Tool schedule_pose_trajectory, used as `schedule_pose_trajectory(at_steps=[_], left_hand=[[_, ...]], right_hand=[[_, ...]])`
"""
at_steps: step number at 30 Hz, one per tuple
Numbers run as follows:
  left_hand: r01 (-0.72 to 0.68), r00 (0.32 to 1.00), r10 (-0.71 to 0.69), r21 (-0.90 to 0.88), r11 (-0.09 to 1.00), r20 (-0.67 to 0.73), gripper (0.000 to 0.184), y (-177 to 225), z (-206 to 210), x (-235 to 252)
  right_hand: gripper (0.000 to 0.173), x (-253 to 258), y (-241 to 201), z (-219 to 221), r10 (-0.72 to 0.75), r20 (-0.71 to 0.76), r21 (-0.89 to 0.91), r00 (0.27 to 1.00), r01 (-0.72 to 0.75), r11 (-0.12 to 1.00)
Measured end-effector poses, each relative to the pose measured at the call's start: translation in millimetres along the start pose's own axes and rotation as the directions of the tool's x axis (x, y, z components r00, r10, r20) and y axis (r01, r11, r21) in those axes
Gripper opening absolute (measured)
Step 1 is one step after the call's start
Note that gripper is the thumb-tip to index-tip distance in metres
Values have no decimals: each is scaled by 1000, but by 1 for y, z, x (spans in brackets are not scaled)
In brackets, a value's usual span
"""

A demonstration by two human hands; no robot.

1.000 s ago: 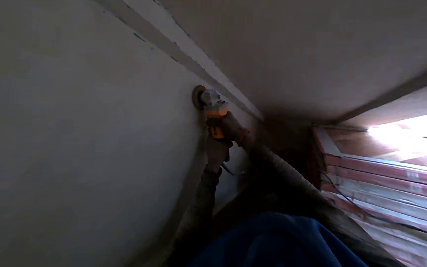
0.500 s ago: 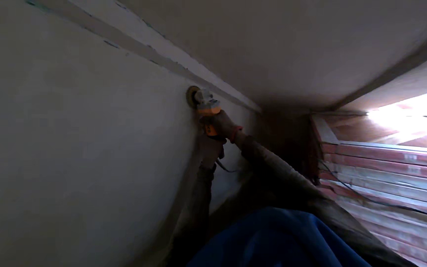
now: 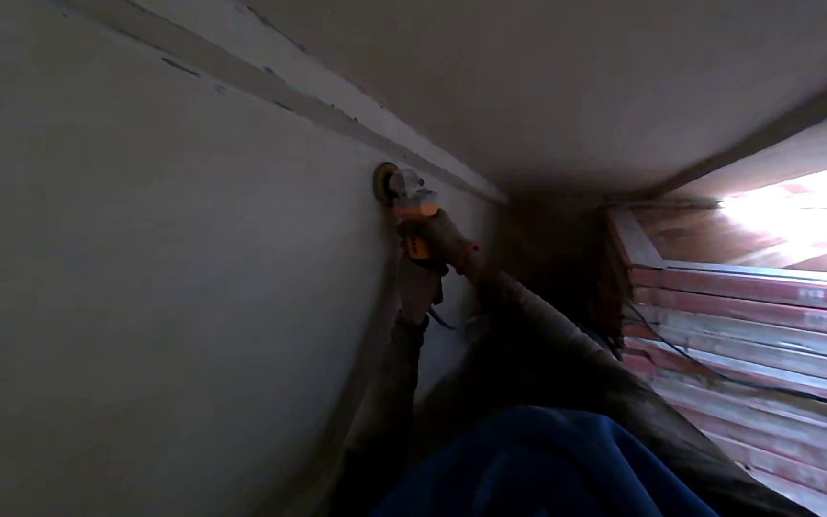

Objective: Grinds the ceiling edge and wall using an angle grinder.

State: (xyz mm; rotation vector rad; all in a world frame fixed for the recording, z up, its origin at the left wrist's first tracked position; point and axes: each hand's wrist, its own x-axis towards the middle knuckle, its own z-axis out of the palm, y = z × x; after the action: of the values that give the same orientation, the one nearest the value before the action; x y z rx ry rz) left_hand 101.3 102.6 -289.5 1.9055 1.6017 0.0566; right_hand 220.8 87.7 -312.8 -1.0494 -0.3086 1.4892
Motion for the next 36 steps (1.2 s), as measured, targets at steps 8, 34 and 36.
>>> schedule_pose_trajectory(at_steps=[8, 34, 36], left_hand=[[88, 980, -117, 178, 980, 158, 64, -20, 32, 43], [17, 977, -61, 216, 976, 203, 61, -25, 53, 53], [3, 982, -42, 205, 979, 185, 62, -24, 63, 51]], right_hand=[[38, 47, 70, -39, 69, -45, 113, 997, -63, 992], [37, 75, 108, -66, 23, 9, 262, 1000, -24, 965], [34, 52, 88, -63, 73, -7, 317, 997, -67, 946]])
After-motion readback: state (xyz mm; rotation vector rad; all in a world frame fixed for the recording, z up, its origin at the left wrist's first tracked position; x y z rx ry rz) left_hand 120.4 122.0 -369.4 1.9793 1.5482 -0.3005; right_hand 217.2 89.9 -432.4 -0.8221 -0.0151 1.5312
